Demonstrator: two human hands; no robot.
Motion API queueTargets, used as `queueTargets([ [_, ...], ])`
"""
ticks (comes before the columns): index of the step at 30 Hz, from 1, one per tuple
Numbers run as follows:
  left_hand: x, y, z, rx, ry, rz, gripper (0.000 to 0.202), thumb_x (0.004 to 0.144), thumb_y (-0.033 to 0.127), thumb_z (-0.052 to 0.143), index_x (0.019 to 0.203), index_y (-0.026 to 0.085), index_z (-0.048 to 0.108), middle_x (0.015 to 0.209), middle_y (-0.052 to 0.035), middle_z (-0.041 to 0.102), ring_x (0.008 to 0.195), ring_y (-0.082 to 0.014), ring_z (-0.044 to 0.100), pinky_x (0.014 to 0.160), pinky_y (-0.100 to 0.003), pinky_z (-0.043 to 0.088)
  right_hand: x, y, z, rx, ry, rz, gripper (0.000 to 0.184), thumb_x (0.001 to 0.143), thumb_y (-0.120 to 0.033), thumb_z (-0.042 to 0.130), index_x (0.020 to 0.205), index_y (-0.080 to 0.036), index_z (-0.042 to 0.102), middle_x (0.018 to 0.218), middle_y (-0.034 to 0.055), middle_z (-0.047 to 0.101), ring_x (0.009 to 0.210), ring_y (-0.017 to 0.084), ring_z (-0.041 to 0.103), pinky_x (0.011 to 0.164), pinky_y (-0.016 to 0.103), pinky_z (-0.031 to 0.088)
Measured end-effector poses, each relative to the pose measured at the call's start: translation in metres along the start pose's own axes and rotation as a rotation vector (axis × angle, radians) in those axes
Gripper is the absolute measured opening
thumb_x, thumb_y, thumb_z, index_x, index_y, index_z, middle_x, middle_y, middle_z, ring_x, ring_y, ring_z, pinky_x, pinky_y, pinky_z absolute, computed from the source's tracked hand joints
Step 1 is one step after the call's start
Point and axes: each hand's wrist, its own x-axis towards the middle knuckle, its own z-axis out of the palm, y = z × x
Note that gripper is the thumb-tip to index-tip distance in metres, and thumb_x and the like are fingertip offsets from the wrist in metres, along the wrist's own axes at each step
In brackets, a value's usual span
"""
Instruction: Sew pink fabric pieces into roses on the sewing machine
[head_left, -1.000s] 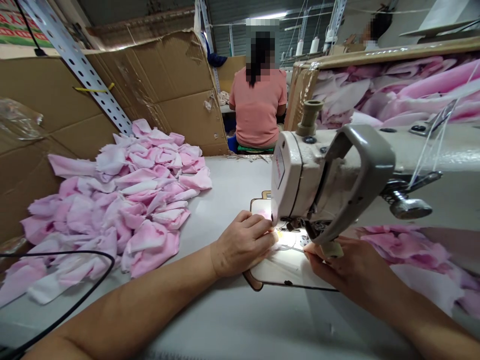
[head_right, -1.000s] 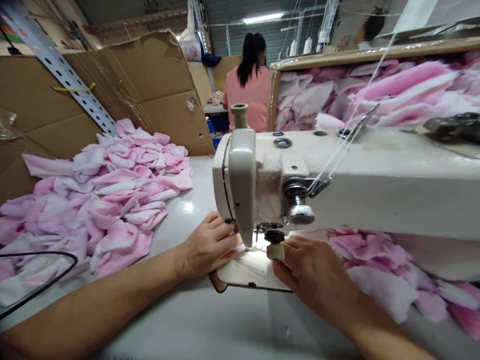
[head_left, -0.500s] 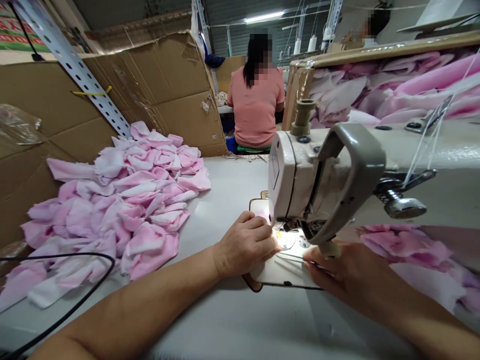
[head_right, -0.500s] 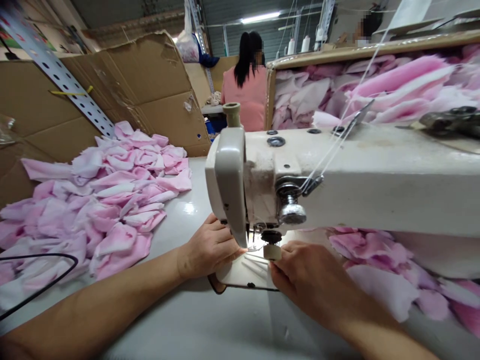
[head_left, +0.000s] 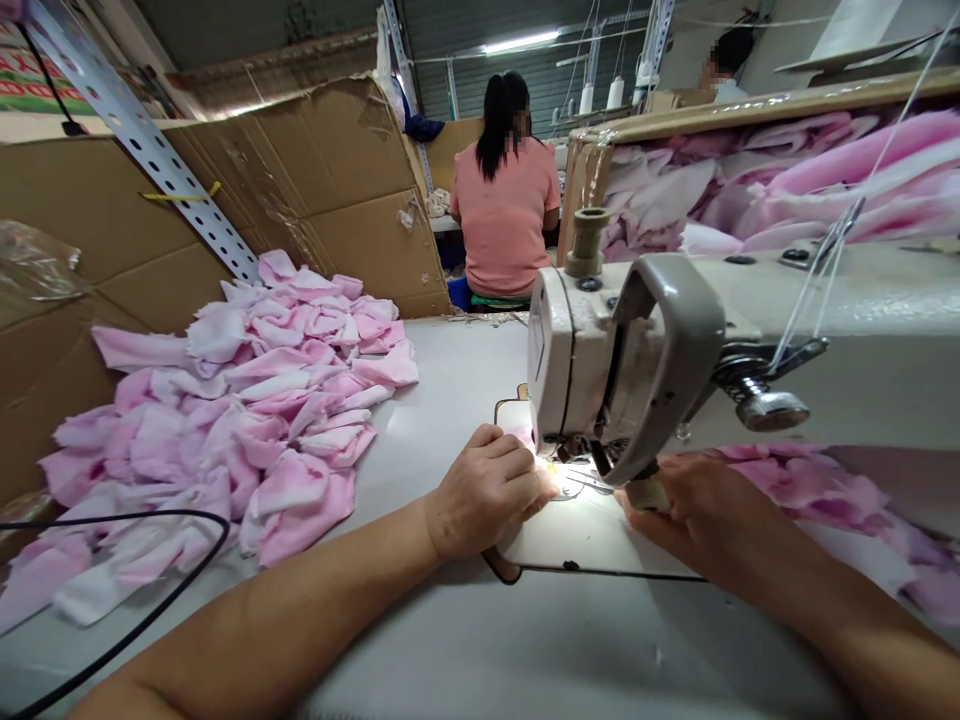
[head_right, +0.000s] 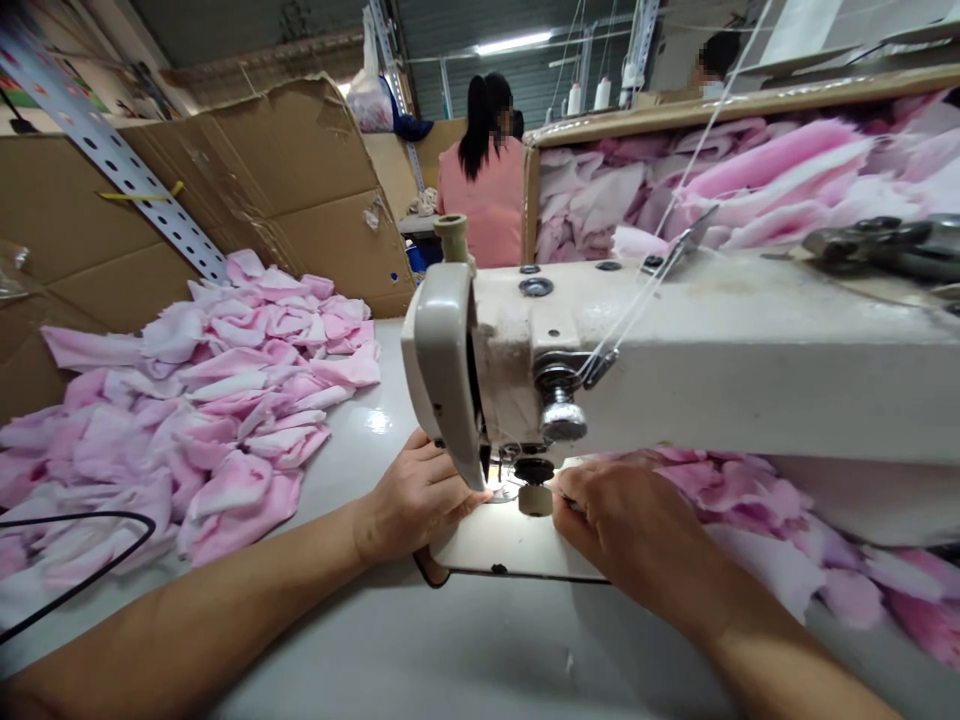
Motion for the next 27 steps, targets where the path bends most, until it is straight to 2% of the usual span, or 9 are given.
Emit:
queueTargets([
  [6, 0.000, 0.000, 0.000, -0.017, 0.012, -0.025, 0.029, 0.094, 0.023, 0.051, 0.066, 0.017, 0.052, 0.061, 0.0026, 0.054, 0.062, -0.0118, 0.045, 0.068, -0.031, 0.031, 0.000, -0.004, -0.005, -0.029, 0.059, -0.010, 0.025, 0.080, -0.019, 0.046, 0.057, -0.021, 0.038, 0.050, -0.0040, 0.046, 0.045, 0.010, 0.045, 0.047, 0.023, 0.025],
  [11, -0.001, 0.003, -0.001, -0.053, -0.089, 0.054, 0.022, 0.097, 0.026, 0.046, 0.081, 0.020, 0.060, 0.074, 0.0027, 0.063, 0.071, -0.0122, 0.050, 0.077, -0.033, 0.030, -0.001, -0.005, -0.005, -0.045, 0.036, 0.024, 0.026, 0.079, -0.021, 0.049, 0.056, -0.021, 0.036, 0.049, -0.0041, 0.047, 0.044, 0.010, 0.045, 0.045, 0.023, 0.024],
  [16, -0.003, 0.005, -0.001, -0.037, -0.128, 0.030, 0.018, 0.096, 0.026, 0.050, 0.083, 0.022, 0.062, 0.082, 0.0026, 0.065, 0.074, -0.0122, 0.051, 0.082, -0.034, 0.028, -0.003, -0.010, -0.002, -0.053, -0.079, 0.106, 0.024, 0.083, -0.023, 0.047, 0.059, -0.021, 0.044, 0.051, -0.0038, 0.052, 0.045, 0.012, 0.048, 0.046, 0.025, 0.023],
  [21, -0.005, 0.006, 0.001, -0.037, -0.107, 0.022, 0.019, 0.095, 0.026, 0.051, 0.079, 0.021, 0.061, 0.076, 0.0027, 0.063, 0.074, -0.0135, 0.051, 0.080, -0.035, 0.028, -0.007, -0.010, 0.009, -0.115, -0.067, 0.109, 0.017, 0.084, -0.025, 0.049, 0.068, -0.024, 0.056, 0.057, -0.0022, 0.058, 0.051, 0.018, 0.055, 0.050, 0.028, 0.023],
  [27, -0.006, 0.006, 0.001, -0.024, -0.102, 0.026, 0.016, 0.093, 0.026, 0.053, 0.080, 0.022, 0.062, 0.076, 0.0025, 0.063, 0.075, -0.0130, 0.050, 0.078, -0.036, 0.026, -0.009, -0.008, 0.019, -0.135, -0.091, 0.126, 0.015, 0.085, -0.026, 0.049, 0.074, -0.023, 0.059, 0.054, -0.0008, 0.058, 0.048, 0.019, 0.056, 0.050, 0.029, 0.024],
])
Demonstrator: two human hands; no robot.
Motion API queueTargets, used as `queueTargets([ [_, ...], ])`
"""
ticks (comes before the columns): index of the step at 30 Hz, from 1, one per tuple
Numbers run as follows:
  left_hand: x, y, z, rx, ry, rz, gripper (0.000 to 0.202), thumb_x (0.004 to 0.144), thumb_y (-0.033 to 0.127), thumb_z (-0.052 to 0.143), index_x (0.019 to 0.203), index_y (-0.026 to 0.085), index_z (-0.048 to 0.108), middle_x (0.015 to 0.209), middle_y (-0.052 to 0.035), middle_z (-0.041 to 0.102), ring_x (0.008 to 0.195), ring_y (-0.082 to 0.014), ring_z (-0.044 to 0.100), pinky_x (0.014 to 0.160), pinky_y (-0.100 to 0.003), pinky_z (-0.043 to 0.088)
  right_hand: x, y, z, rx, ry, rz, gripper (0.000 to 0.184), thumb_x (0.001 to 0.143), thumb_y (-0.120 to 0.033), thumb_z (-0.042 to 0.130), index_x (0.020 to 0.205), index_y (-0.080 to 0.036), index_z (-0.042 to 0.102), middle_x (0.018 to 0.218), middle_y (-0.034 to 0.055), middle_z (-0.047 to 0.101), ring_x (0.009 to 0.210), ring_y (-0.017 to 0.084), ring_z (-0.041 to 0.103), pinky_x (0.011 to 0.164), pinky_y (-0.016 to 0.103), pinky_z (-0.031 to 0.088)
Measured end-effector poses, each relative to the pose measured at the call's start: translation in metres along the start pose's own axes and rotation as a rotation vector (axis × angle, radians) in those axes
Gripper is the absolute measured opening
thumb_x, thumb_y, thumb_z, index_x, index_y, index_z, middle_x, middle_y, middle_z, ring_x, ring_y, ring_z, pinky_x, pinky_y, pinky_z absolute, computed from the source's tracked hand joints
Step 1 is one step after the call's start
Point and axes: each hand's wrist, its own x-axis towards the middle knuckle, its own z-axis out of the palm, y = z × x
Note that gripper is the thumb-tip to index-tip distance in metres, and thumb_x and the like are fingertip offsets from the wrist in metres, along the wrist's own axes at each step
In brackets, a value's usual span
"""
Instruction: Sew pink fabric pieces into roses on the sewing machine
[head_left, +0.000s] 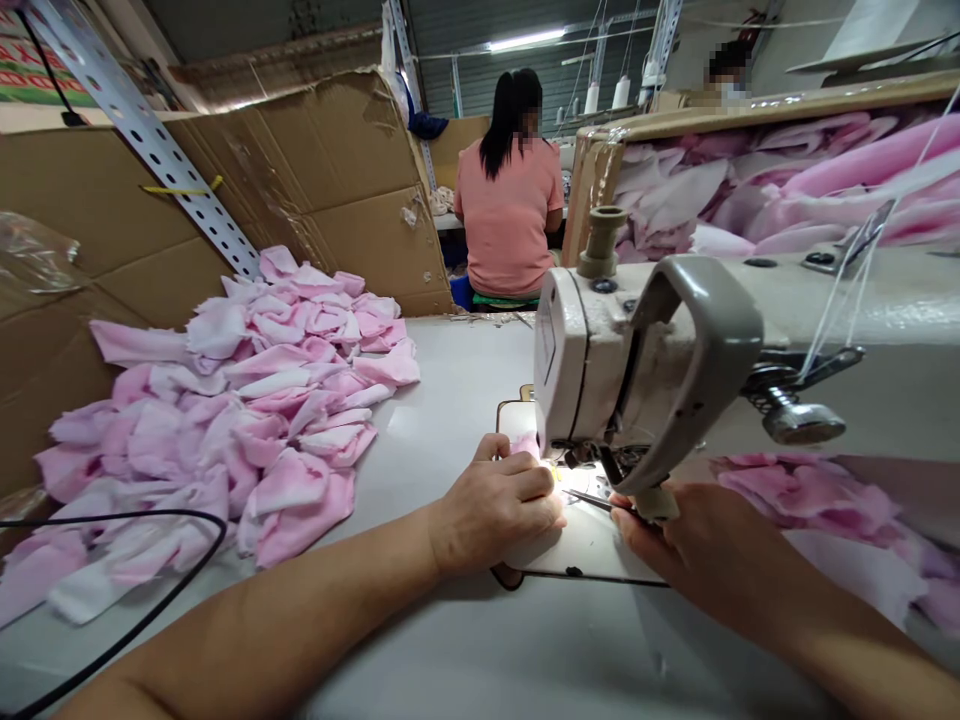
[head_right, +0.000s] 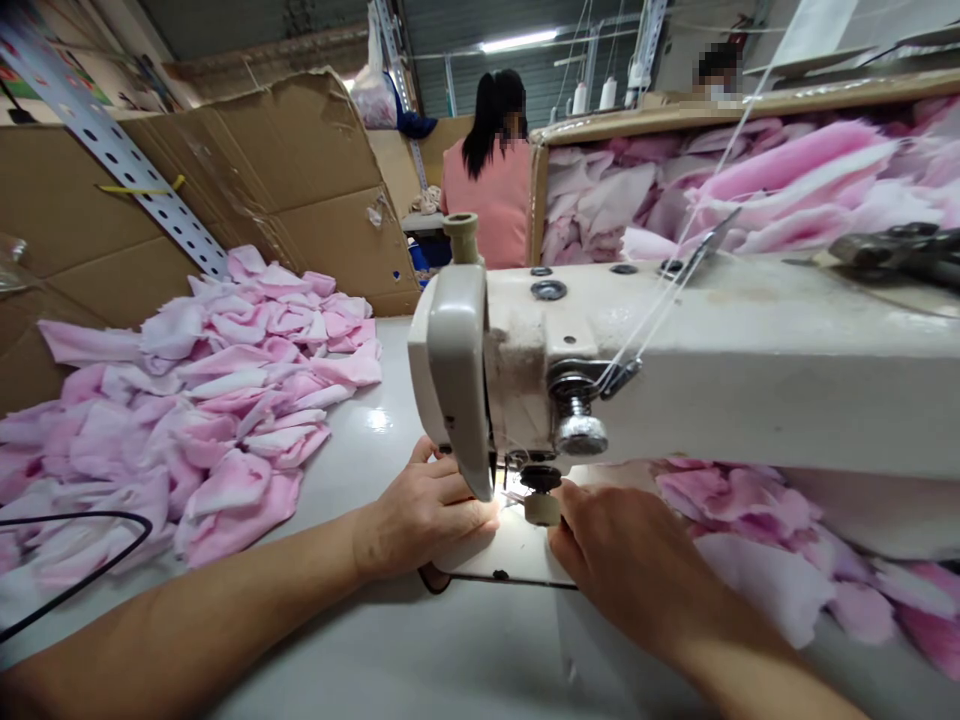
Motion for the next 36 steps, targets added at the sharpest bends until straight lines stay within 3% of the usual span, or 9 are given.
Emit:
queueTargets([
  [11, 0.003, -0.002, -0.002, -0.013, 0.043, -0.014, 0.028, 0.097, 0.022, 0.045, 0.073, 0.020, 0.059, 0.063, 0.0048, 0.056, 0.063, -0.0107, 0.043, 0.075, -0.035, 0.025, 0.001, 0.004, 0.004, -0.049, 0.051, -0.110, 0.015, 0.086, -0.025, 0.048, 0.077, -0.021, 0.060, 0.062, 0.0017, 0.064, 0.055, 0.021, 0.061, 0.051, 0.031, 0.028],
  [15, 0.005, -0.004, -0.001, 0.004, 0.069, -0.018, 0.030, 0.095, 0.019, 0.046, 0.067, 0.019, 0.057, 0.060, 0.0047, 0.053, 0.063, -0.0109, 0.043, 0.075, -0.035, 0.025, 0.005, 0.006, 0.005, -0.061, 0.079, -0.096, 0.019, 0.087, -0.024, 0.047, 0.075, -0.020, 0.061, 0.061, 0.0022, 0.064, 0.053, 0.019, 0.060, 0.050, 0.030, 0.028],
  [21, 0.005, -0.006, 0.003, 0.038, 0.043, -0.014, 0.024, 0.093, 0.018, 0.048, 0.073, 0.022, 0.062, 0.063, 0.0045, 0.055, 0.064, -0.0113, 0.044, 0.077, -0.034, 0.026, 0.012, 0.009, 0.008, -0.050, 0.076, -0.080, 0.019, 0.085, -0.024, 0.050, 0.070, -0.020, 0.059, 0.065, 0.0022, 0.064, 0.058, 0.016, 0.060, 0.053, 0.027, 0.032],
  [31, 0.007, -0.003, 0.005, 0.069, 0.067, 0.010, 0.029, 0.094, 0.013, 0.041, 0.073, 0.020, 0.061, 0.061, 0.0036, 0.054, 0.062, -0.0116, 0.043, 0.075, -0.034, 0.027, 0.012, 0.010, 0.009, -0.130, 0.105, -0.084, 0.017, 0.085, -0.023, 0.050, 0.070, -0.020, 0.059, 0.061, 0.0024, 0.062, 0.057, 0.020, 0.060, 0.051, 0.029, 0.027],
  [36, 0.007, -0.003, -0.004, 0.067, -0.057, -0.001, 0.024, 0.095, 0.021, 0.044, 0.076, 0.019, 0.057, 0.069, 0.0020, 0.058, 0.068, -0.0132, 0.048, 0.078, -0.034, 0.029, 0.007, 0.010, 0.004, -0.066, 0.133, -0.082, 0.022, 0.086, -0.027, 0.048, 0.067, -0.021, 0.058, 0.057, 0.0013, 0.058, 0.053, 0.019, 0.058, 0.051, 0.029, 0.028],
])
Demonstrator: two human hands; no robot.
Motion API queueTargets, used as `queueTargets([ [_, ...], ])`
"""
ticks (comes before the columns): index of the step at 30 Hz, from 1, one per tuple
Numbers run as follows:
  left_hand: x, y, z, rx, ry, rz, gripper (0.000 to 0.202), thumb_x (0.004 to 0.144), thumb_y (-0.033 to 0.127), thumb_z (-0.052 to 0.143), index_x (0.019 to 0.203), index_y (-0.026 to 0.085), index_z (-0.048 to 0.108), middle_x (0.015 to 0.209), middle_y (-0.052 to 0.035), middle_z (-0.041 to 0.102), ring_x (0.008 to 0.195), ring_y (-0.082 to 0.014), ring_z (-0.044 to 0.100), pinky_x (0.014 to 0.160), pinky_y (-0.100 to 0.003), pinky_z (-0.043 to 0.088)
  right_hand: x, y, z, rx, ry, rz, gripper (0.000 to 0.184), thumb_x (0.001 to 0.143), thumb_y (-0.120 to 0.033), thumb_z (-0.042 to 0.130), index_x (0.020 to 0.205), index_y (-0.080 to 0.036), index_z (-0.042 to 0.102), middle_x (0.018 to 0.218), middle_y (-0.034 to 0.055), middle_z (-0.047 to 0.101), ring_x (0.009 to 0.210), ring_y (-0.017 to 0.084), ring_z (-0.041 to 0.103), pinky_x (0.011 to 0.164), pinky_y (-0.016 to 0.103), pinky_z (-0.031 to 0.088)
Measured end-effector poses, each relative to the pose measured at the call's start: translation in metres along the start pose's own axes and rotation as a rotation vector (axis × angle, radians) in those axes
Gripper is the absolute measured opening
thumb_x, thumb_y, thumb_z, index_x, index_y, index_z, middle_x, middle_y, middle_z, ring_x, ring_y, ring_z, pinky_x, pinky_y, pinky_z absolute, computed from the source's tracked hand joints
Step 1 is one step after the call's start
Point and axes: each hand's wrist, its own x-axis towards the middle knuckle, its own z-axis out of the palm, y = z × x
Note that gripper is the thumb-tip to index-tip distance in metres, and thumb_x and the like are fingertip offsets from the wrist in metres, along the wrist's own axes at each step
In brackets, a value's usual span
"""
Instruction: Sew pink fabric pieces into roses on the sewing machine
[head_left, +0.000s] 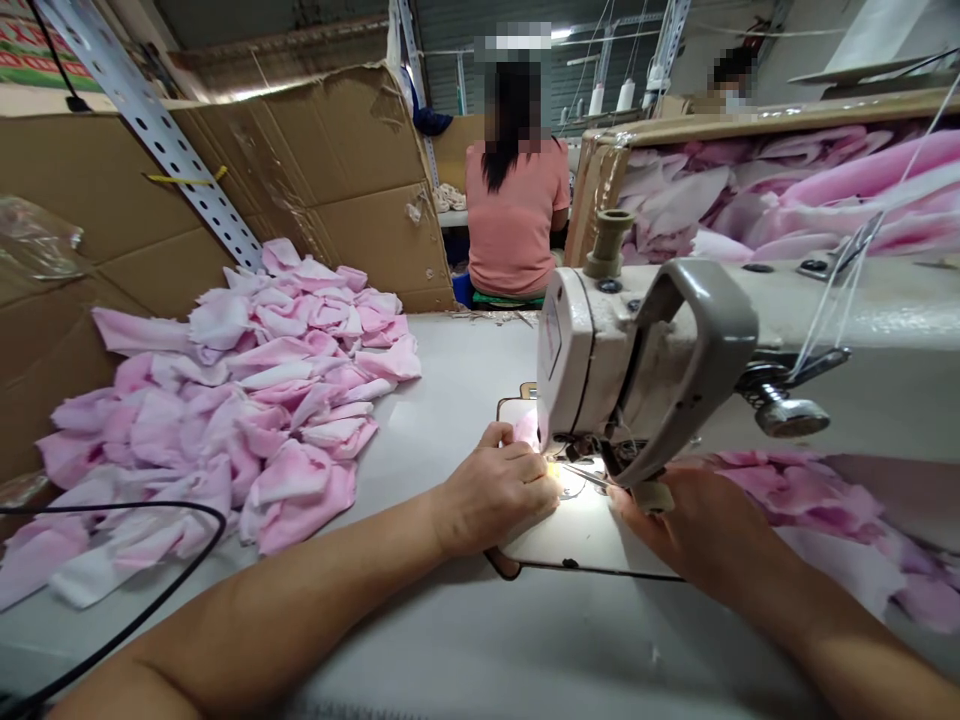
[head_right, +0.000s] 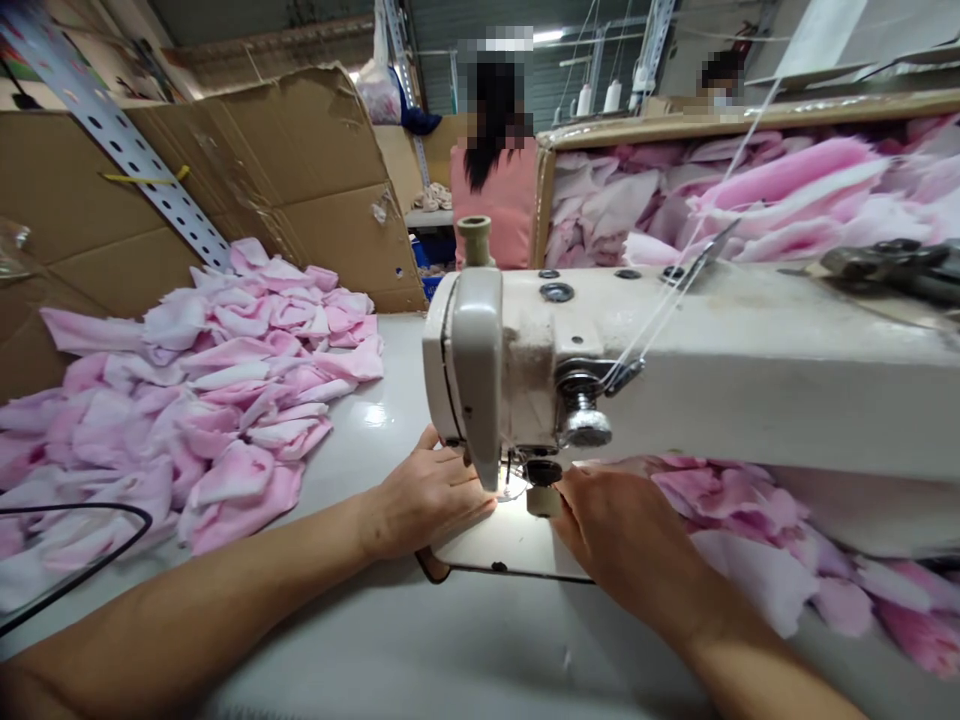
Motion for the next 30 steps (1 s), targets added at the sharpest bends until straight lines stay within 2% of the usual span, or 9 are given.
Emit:
queueTargets([
  [6, -0.002, -0.014, -0.023, -0.008, -0.163, -0.002, 0.012, 0.091, 0.024, 0.052, 0.083, 0.016, 0.053, 0.083, -0.0033, 0.061, 0.083, -0.0179, 0.053, 0.072, -0.031, 0.035, -0.001, -0.001, -0.013, 0.122, -0.067, 0.006, 0.017, 0.084, -0.028, 0.050, 0.072, -0.021, 0.060, 0.060, -0.0009, 0.060, 0.053, 0.015, 0.056, 0.052, 0.027, 0.032],
  [11, -0.001, -0.025, -0.026, 0.056, -0.107, 0.088, 0.016, 0.094, 0.016, 0.047, 0.079, 0.016, 0.052, 0.083, -0.0035, 0.060, 0.087, -0.0177, 0.055, 0.066, -0.028, 0.037, -0.002, -0.005, -0.013, 0.128, -0.001, -0.027, 0.016, 0.084, -0.028, 0.051, 0.083, -0.022, 0.066, 0.061, -0.0002, 0.062, 0.052, 0.016, 0.058, 0.048, 0.026, 0.031],
  [17, -0.003, -0.027, -0.022, 0.002, -0.118, 0.144, 0.018, 0.097, 0.019, 0.044, 0.083, 0.015, 0.054, 0.079, -0.0029, 0.059, 0.078, -0.0157, 0.054, 0.063, -0.026, 0.041, -0.002, -0.011, -0.009, 0.097, 0.063, -0.121, 0.021, 0.086, -0.022, 0.050, 0.101, -0.017, 0.063, 0.072, 0.0037, 0.065, 0.059, 0.018, 0.061, 0.049, 0.026, 0.036],
  [21, -0.005, -0.020, -0.020, -0.024, -0.128, 0.176, 0.020, 0.099, 0.023, 0.041, 0.088, 0.015, 0.055, 0.077, -0.0040, 0.057, 0.070, -0.0160, 0.051, 0.064, -0.027, 0.043, 0.000, -0.019, -0.012, 0.043, 0.131, -0.179, 0.013, 0.081, -0.017, 0.055, 0.092, -0.017, 0.062, 0.070, 0.0030, 0.065, 0.058, 0.019, 0.060, 0.049, 0.026, 0.036],
  [24, -0.006, -0.013, -0.017, -0.007, -0.125, 0.183, 0.020, 0.098, 0.018, 0.036, 0.089, 0.014, 0.054, 0.077, -0.0045, 0.056, 0.067, -0.0161, 0.048, 0.067, -0.029, 0.044, 0.001, -0.023, -0.016, 0.028, 0.159, -0.198, 0.010, 0.082, -0.014, 0.053, 0.085, -0.020, 0.062, 0.067, 0.0014, 0.063, 0.059, 0.017, 0.059, 0.050, 0.026, 0.034],
  [30, -0.004, -0.004, -0.016, 0.071, -0.125, 0.139, 0.022, 0.096, 0.016, 0.042, 0.075, 0.016, 0.050, 0.074, -0.0036, 0.054, 0.066, -0.0158, 0.046, 0.069, -0.029, 0.044, -0.001, -0.019, -0.016, 0.051, 0.100, -0.195, 0.020, 0.090, -0.016, 0.043, 0.075, -0.020, 0.056, 0.065, 0.0007, 0.060, 0.059, 0.016, 0.056, 0.052, 0.026, 0.032],
])
